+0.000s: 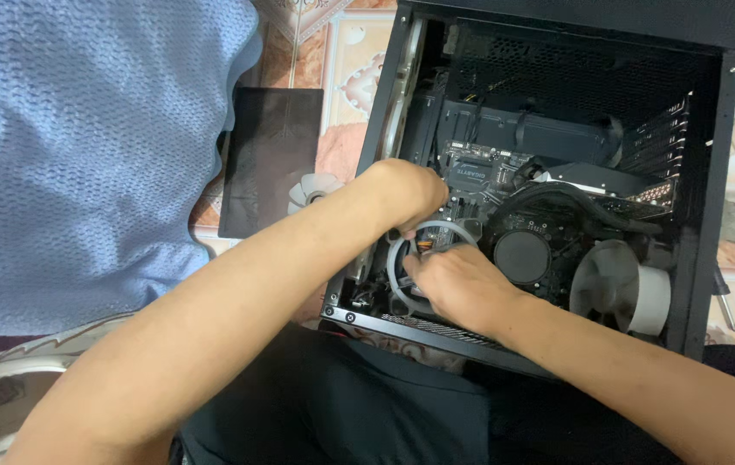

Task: The person disassembles and cleans a computer cooling fan and works inside an open computer case by hand and with a screwdriver.

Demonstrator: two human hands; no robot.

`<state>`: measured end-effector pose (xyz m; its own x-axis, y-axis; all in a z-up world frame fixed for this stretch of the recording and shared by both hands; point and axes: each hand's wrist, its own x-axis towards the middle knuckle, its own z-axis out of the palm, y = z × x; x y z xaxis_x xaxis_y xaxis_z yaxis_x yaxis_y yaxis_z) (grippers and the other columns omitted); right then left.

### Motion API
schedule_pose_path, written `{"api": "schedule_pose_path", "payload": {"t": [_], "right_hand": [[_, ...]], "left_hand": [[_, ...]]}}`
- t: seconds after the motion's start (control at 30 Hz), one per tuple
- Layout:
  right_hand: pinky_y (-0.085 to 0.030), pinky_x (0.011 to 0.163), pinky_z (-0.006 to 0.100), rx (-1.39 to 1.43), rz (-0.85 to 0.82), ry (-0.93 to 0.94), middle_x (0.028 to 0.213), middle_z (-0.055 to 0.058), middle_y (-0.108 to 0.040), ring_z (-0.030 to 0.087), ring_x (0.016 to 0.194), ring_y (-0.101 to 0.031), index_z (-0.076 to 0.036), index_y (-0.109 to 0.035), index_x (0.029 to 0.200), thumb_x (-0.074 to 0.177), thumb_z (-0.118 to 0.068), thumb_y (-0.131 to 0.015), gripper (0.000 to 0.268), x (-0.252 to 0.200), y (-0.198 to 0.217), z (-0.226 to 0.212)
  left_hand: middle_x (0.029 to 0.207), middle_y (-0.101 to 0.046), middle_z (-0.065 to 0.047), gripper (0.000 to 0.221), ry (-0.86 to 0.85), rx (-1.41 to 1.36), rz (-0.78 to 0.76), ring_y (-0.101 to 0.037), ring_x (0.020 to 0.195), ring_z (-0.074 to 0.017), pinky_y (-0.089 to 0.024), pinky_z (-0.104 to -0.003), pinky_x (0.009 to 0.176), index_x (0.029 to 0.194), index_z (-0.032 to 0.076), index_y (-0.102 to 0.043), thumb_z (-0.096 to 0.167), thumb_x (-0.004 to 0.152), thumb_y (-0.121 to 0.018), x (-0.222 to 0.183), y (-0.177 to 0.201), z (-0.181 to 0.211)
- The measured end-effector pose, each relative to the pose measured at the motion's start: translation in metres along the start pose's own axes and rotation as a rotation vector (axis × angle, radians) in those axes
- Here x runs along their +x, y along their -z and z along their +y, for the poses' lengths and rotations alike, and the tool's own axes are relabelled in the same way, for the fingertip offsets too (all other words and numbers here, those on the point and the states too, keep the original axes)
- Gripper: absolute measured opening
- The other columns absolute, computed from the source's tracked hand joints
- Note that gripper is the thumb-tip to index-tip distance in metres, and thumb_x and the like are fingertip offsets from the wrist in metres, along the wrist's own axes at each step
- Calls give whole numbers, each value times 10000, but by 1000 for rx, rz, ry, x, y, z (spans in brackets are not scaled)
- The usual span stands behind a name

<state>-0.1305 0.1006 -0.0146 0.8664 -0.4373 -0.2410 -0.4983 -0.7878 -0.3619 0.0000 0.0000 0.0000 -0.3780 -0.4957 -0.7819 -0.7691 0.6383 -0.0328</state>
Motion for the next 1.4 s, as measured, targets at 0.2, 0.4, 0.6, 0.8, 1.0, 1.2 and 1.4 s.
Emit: {"api": "schedule_pose_path", "payload": {"t": [0.2, 0.4, 0.6, 0.8, 1.0, 1.2, 1.4], "right_hand": [[-588, 601, 480, -88, -8, -14, 741, 114, -747, 323, 690, -752, -16, -656, 1199, 888, -160, -573, 353, -3, 25, -14], [-629, 667, 394, 76, -179, -173, 862, 84, -758, 239, 748, -756, -101, -652, 1269, 983, -189, -541, 319, -10, 73, -23], [-517, 775, 335, 339, -123, -508, 869, -39, -833, 185, 802, -773, -267, -773, 1024, 938, -364, -634, 190, -66, 122, -18], [-520, 795, 370, 348, -308, -820, 960, 74, -811, 263, 936, -744, -191, -759, 1114, 974, -409, -612, 298, -94, 121, -9], [-635, 847, 403, 494, -195, -770, 881, 160, -820, 280, 974, -799, -65, -672, 1323, 897, -348, -724, 514, -88, 126, -22], [-589, 960, 492, 525, -83, -825, 1082, 248, -781, 362, 1177, -718, 14, -619, 1359, 950, -478, -656, 640, -93, 141, -37], [-631, 844, 441, 567, 99, -793, 1001, 258, -789, 360, 1010, -780, 19, -653, 1322, 976, -446, -637, 580, -99, 125, -32]], "left_hand": [[1085, -745, -217, 547, -24, -79, 113, -735, 1020, -379, -600, -537, 844, 1194, 3, -724, 236, 736, -909, -5, -9, -4], [1404, -634, -205, 760, -73, 159, -142, -641, 1259, -360, -506, -409, 1060, 1498, 14, -537, 338, 863, -801, -68, 39, 9], [1355, -669, -99, 755, 52, -70, -102, -705, 1145, -310, -607, -456, 909, 1394, 50, -600, 489, 805, -773, -90, 46, 13], [1125, -725, -137, 452, 152, -320, 23, -755, 929, -296, -635, -375, 785, 1174, 10, -717, 214, 791, -843, -110, 45, 23], [1159, -711, -261, 534, 88, -506, 82, -726, 1031, -416, -627, -493, 791, 1261, -30, -671, 240, 815, -784, -144, 40, 25], [1202, -654, -302, 468, 143, -761, 247, -689, 1093, -466, -623, -535, 810, 1267, -46, -643, 231, 892, -692, -169, 28, 34], [922, -732, -270, 261, 74, -991, 566, -735, 960, -462, -614, -456, 775, 991, -33, -683, 137, 825, -793, -184, 3, 41]]}}
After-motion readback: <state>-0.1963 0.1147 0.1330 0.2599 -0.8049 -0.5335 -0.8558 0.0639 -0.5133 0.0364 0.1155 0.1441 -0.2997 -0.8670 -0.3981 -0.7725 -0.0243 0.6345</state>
